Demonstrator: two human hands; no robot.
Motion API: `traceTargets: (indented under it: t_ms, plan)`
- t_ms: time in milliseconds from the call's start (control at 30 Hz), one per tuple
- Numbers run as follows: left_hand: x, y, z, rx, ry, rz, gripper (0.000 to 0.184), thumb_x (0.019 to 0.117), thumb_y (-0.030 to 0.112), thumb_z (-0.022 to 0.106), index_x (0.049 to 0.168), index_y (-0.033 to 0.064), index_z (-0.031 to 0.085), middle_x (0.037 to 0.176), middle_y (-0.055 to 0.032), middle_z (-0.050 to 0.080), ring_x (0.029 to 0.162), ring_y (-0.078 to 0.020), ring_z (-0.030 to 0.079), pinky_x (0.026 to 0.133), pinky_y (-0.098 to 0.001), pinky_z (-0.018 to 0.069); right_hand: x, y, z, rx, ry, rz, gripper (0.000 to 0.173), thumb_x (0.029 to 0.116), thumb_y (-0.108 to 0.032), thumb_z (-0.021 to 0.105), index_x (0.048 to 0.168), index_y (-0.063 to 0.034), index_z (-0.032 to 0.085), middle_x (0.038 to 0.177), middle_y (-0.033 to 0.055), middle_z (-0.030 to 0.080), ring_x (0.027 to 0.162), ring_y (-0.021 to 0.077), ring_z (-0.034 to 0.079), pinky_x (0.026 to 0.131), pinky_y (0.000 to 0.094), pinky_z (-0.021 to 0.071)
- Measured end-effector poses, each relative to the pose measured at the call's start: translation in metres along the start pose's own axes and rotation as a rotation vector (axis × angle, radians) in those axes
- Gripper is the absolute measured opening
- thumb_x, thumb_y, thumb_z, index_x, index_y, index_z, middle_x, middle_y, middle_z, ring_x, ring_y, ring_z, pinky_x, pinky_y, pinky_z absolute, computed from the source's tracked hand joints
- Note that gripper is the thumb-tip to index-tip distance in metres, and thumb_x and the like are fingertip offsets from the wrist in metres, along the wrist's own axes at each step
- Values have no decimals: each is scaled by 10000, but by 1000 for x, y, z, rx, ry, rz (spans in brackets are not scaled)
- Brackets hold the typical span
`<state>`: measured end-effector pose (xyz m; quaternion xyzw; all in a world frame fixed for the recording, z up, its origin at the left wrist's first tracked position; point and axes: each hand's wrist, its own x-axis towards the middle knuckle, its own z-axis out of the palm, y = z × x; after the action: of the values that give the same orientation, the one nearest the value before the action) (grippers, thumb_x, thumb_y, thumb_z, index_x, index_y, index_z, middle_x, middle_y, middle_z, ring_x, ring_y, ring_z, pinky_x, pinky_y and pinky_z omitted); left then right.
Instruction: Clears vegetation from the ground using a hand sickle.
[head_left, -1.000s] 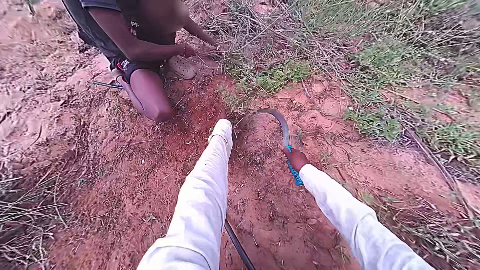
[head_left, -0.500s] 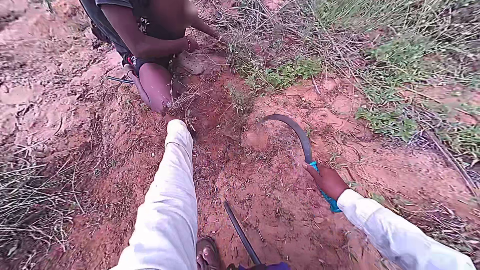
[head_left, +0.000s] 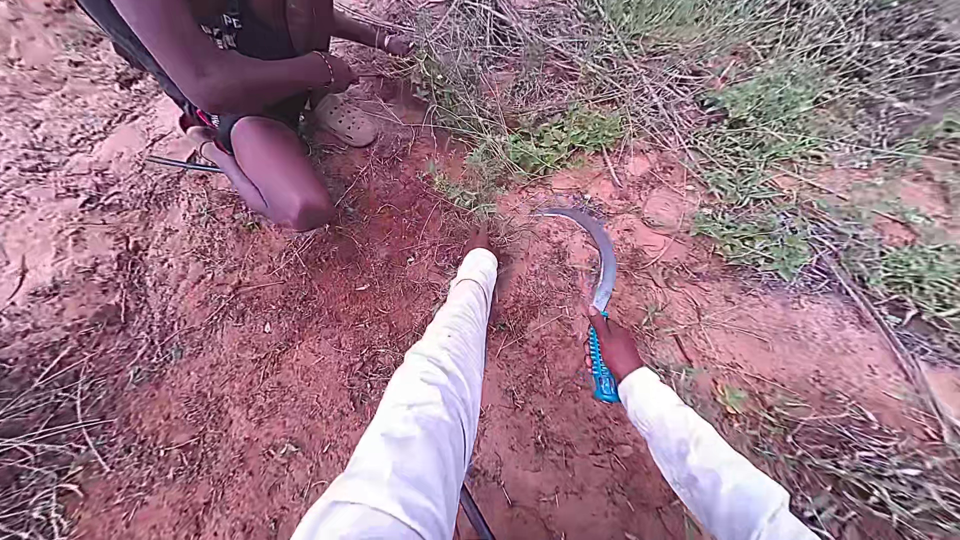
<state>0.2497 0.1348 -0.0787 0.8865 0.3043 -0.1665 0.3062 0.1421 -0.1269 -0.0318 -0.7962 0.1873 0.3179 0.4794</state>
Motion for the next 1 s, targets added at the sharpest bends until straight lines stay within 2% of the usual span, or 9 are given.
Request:
traceTargets:
  t_ms: [133,233,400,533,600,633,700,867,1000]
  plan:
    - [27,12,14,162,-78,26,950,882,253,813,1648,181,256,1639,-269,317,1424,-489,445,1106,-672,414,-1,22,-2,25,-5,5,494,1128,-422,349,1184,27,546,662,56,541,487,151,576,514,313,546]
    - [23,9,-1,120,-63,-12,772,922,261,767,1583,116,396,1500,-280,516,1403,-454,497,1143,-622,410,-3,32,4,9,-15,17,483,1125,-411,365,1164,30,559,656,61,550,481,152,573,517,313,543]
    - [27,-6,5,-284,119,-153,706,984,213,712,1575,34,370,1548,-281,458,1461,-412,439,1208,-555,354,0,18,9,-109,-83,2,514,1119,-445,359,1192,18,568,680,63,556,497,152,573,541,312,540]
    - [21,-5,5,-279,142,-160,695,992,190,690,1588,51,361,1569,-276,434,1480,-411,413,1216,-545,345,27,-17,26,-380,-173,-27,606,1113,-493,322,1299,34,555,972,189,615,763,268,647,754,422,547]
    - [21,-4,3,-198,115,-160,711,989,227,700,1582,29,361,1562,-286,438,1469,-417,428,1207,-544,360,39,-35,43,-495,-243,20,649,1118,-486,309,1397,65,507,1240,284,613,1071,359,661,961,495,503]
    - [22,-2,0,-135,90,-150,726,987,253,704,1584,27,356,1562,-285,438,1469,-419,427,1207,-542,360,41,-41,52,-539,-262,37,649,1119,-488,303,1395,63,507,1266,280,610,1104,352,657,978,491,496]
    - [21,1,-4,4,56,-96,729,976,302,712,1576,46,387,1513,-280,504,1432,-434,473,1180,-575,385,36,-40,64,-588,-258,71,641,1114,-511,294,1367,30,528,1182,228,644,998,302,688,902,455,534]
    - [11,14,-7,140,-73,-11,738,952,316,731,1590,158,397,1455,-242,578,1367,-426,546,1114,-638,431,-16,-25,47,-569,-281,129,655,1112,-512,297,1352,47,539,1177,260,642,1018,347,683,926,495,528]
    - [-8,15,-11,205,-132,39,775,943,311,746,1603,149,375,1485,-266,542,1390,-453,514,1120,-658,415,-47,-17,14,-619,-329,144,641,1102,-535,303,1320,24,529,1008,196,629,807,274,673,784,433,555]
